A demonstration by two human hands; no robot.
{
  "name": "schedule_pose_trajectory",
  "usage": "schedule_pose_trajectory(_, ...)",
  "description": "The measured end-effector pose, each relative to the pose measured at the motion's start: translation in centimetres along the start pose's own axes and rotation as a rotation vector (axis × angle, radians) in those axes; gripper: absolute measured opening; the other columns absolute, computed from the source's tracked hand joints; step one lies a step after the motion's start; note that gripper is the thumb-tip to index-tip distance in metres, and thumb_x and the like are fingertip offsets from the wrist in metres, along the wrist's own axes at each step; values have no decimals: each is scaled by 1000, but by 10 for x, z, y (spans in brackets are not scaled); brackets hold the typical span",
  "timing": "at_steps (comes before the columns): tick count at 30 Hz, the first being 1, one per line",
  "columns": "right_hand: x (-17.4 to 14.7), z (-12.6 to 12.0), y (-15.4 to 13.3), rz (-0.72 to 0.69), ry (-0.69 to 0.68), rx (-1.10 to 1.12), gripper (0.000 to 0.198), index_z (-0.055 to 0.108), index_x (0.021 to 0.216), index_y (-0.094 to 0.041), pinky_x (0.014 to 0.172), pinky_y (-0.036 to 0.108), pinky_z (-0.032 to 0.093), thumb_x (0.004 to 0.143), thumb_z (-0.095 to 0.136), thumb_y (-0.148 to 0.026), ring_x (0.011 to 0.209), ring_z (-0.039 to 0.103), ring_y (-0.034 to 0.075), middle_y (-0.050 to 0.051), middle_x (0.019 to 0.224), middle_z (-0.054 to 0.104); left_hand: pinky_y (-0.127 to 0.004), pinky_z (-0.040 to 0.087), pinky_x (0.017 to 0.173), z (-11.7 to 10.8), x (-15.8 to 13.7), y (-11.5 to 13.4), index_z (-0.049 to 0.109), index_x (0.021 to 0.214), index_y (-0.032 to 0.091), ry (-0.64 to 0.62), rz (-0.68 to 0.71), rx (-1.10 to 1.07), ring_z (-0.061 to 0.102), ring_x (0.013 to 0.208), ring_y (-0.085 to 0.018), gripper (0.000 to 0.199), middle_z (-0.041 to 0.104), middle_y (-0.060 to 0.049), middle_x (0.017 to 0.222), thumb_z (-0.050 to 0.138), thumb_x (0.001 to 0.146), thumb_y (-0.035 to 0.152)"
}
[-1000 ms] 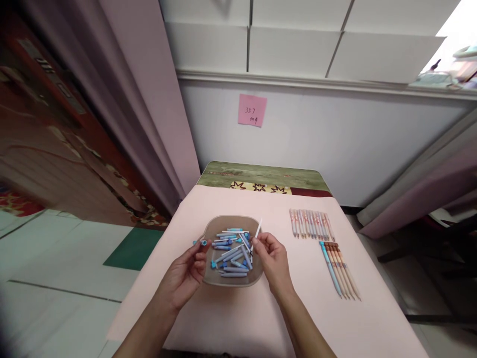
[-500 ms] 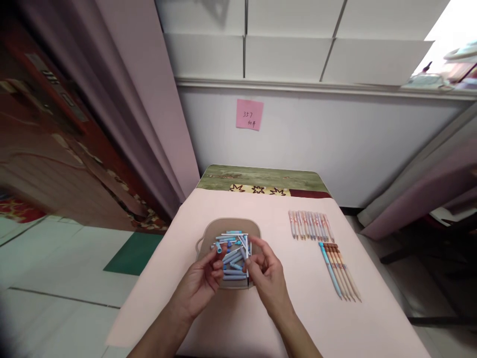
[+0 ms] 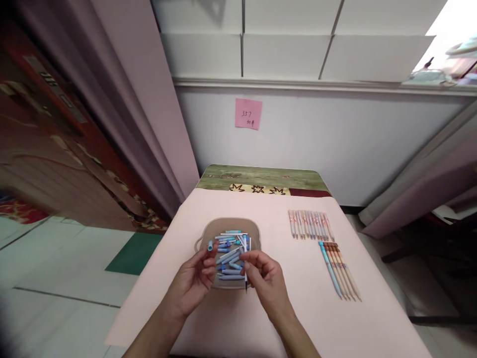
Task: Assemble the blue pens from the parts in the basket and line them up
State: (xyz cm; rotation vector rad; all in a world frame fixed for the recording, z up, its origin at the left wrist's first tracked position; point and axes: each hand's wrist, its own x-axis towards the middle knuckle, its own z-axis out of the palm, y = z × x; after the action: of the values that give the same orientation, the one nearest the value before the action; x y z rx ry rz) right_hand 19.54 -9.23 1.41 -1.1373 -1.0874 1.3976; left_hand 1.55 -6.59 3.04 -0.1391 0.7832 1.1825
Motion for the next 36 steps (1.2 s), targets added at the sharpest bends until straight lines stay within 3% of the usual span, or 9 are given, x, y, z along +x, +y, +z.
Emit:
schedule_pose_trajectory(5,8,-5,3,-15,159,15,57,52,122,-20,50,22,38,73,73,-42,53,47,11,-4,63,60,-12,40,36,-3,1,17,62,88,8,27,110,23,49,46,-4,10,67,-8,81,52,87,7)
schedule_pose_trajectory(10,10,-1,5,24,125,45,36,62,90,-17,49,22,39,72,73,-46,53,50,11,0,66,62,-12,42,37,-6,0,21,64,89,7,44,125,44,50,47,-4,10,68,-9,82,54,86,7)
schedule_pose_trajectory(16,11,-2,8,-23,112,-31,30,61,85,-18,50,22,40,77,67,-45,55,51,11,0,66,62,-13,41,37,-11,1,24,64,91,10,16,124,43,49,47,-5,11,67,-7,80,54,86,9)
schedule_pose_trajectory(19,16,-4,13,-76,98,-270,26,64,89,-18,53,24,41,82,60,-43,59,55,14,2,69,65,-14,40,37,-12,1,25,64,91,9,-3,133,51,48,47,-5,11,66,-6,78,54,86,9)
schedule_pose_trajectory(24,25,2,18,-167,94,-874,17,69,90,-25,62,26,40,82,56,-31,68,62,18,1,77,71,-14,39,37,-15,-1,26,63,91,9,-31,129,59,47,48,-4,10,65,-6,79,54,86,10)
schedule_pose_trajectory(27,28,7,18,-168,94,-1016,11,66,82,-25,58,24,36,80,55,-27,63,60,16,-1,72,69,-14,39,37,-18,-2,28,62,92,10,-16,125,62,47,47,-5,10,65,-6,78,54,86,9)
schedule_pose_trajectory(32,30,8,13,-150,153,-874,8,57,76,-23,53,23,35,81,54,-29,54,55,14,-4,59,60,-14,38,37,-19,-3,29,62,91,10,21,136,81,47,47,-5,10,65,-7,75,53,87,11)
schedule_pose_trajectory(36,32,5,16,-125,111,-503,21,59,97,-21,56,23,44,81,58,-35,58,58,14,-2,68,63,-14,38,37,-18,-2,27,63,88,9,29,111,83,48,48,-5,8,65,-8,76,54,86,10)
